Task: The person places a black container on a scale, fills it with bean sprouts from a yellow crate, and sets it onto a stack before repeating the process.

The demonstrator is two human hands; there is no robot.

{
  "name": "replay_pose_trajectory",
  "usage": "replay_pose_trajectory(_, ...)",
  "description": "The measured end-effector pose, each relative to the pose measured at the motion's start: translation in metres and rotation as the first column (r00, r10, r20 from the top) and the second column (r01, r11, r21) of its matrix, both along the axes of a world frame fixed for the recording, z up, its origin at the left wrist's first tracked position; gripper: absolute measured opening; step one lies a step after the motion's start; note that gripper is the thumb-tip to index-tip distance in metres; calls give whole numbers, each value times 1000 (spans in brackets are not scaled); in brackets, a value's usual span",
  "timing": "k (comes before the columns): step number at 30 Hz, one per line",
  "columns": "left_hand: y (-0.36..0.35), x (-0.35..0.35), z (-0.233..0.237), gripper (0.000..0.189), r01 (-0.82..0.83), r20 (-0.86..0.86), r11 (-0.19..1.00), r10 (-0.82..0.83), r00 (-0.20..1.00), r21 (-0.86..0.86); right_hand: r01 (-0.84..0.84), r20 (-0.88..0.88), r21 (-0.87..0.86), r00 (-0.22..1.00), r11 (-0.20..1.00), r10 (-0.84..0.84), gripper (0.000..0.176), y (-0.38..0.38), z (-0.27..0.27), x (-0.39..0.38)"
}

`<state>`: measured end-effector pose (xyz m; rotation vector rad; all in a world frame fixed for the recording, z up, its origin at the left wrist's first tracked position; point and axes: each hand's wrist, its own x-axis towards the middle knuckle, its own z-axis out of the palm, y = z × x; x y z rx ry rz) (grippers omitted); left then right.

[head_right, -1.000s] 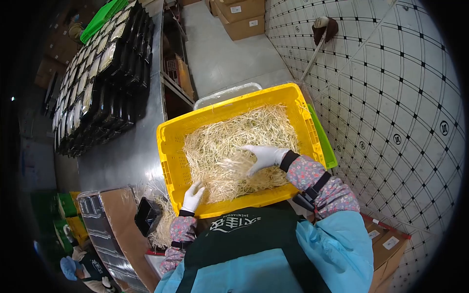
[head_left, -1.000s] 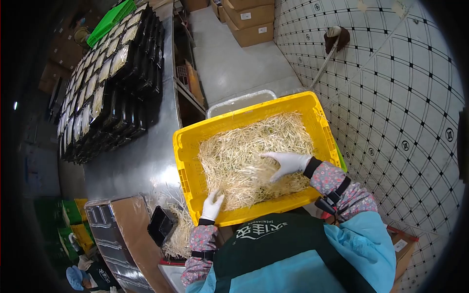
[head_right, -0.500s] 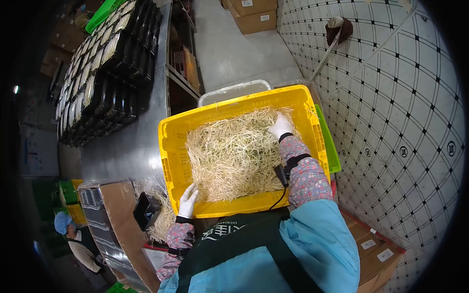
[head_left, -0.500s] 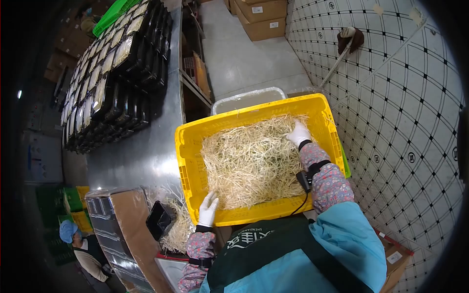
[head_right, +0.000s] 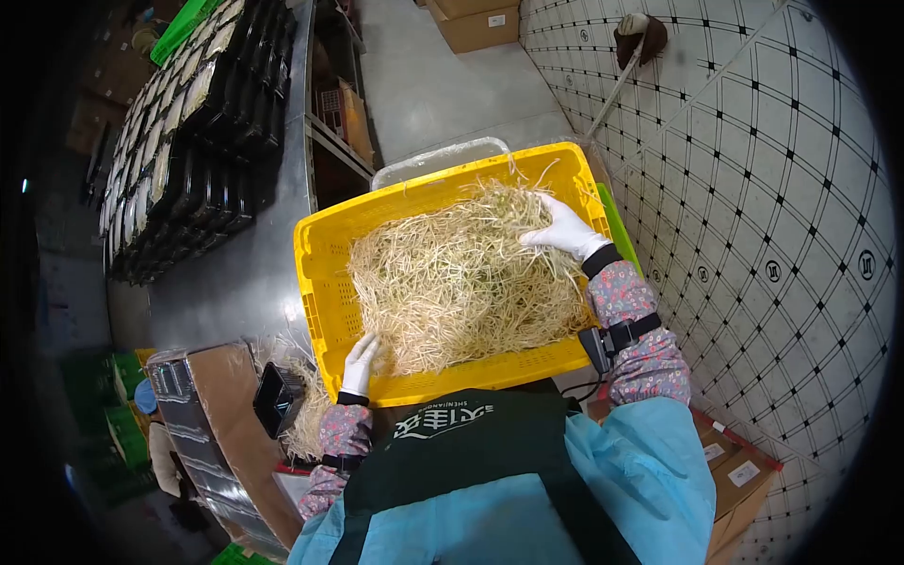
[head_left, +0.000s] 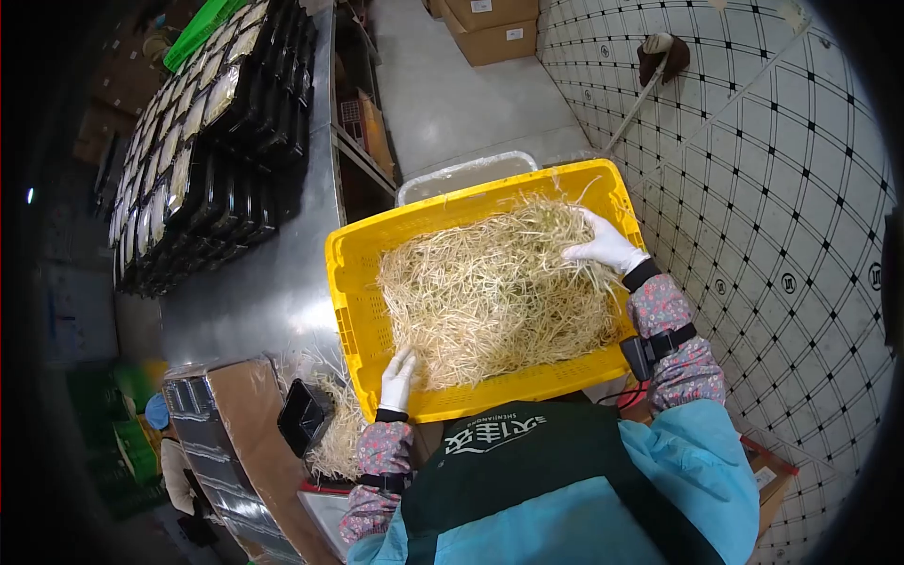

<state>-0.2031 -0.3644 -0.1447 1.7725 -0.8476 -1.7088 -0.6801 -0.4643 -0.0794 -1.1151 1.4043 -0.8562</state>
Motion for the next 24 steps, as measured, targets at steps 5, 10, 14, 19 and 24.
replay_pose_trajectory(5,4,-6,-6,53,-17,36,999,16,999,46,-146,104,-94,982,985,156,82,-7,5,31)
replay_pose_trajectory(10,4,-12,-4,62,-79,49,993,75,996,87,-262,111,-150,954,953,279,87,-19,-6,61)
replay_pose_trajectory(14,2,-20,2,66,-135,132,979,115,985,156,-263,-77,-40,963,964,259,86,-31,-30,49)
replay_pose_trajectory(19,9,23,-103,57,-118,86,977,104,991,179,-7,-666,156,738,988,111,87,-61,-91,32)
replay_pose_trajectory(24,-10,-19,-115,87,-144,459,968,35,888,205,-196,-783,136,579,971,226,92,-23,-107,138)
